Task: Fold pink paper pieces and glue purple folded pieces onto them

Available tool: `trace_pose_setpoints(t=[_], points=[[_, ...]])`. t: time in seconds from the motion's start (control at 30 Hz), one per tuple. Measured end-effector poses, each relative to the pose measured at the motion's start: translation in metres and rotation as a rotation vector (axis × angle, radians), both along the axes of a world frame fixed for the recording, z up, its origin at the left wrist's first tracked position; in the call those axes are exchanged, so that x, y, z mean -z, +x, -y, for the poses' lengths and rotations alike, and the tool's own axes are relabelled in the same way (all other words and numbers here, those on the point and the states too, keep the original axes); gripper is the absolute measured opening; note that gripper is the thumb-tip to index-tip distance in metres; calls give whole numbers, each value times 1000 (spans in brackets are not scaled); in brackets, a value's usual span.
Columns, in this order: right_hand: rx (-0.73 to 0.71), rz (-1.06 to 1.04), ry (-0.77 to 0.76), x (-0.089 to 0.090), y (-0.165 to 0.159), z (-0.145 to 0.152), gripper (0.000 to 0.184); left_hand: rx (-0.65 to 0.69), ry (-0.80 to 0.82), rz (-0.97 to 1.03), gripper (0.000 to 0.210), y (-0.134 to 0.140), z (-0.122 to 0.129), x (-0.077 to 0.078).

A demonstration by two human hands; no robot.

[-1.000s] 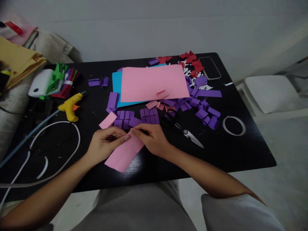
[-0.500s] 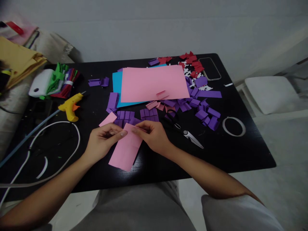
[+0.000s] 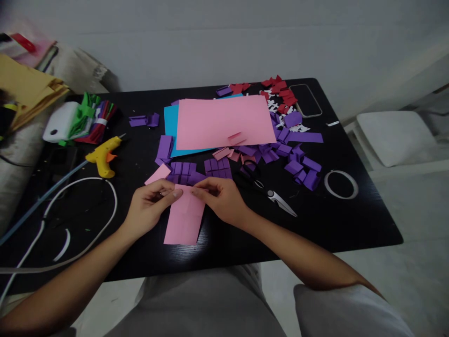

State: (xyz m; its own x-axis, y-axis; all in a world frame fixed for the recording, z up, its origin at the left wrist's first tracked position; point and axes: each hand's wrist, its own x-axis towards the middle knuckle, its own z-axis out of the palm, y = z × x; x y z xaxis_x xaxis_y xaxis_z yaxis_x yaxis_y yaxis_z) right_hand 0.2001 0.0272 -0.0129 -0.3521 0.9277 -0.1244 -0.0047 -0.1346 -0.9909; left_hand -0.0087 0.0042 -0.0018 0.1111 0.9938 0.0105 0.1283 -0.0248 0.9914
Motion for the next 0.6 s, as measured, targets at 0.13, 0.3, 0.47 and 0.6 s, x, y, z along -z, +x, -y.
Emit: trace_pose_setpoints(t=[0.13,0.3,0.47,0.6], points=[[-32,-2,15,0,0,2,19,41,-2,-20,20,0,-1,-1],[-76,13,1,0,-1,3,20,67,9,-78,15,1,1,2],[-43,-36,-18,0,0,0,15,-1,36,-89,15,-3,0,4],[-40,-19,6,2,-1,0,15,32,23,-103,15,-2,-2,3]])
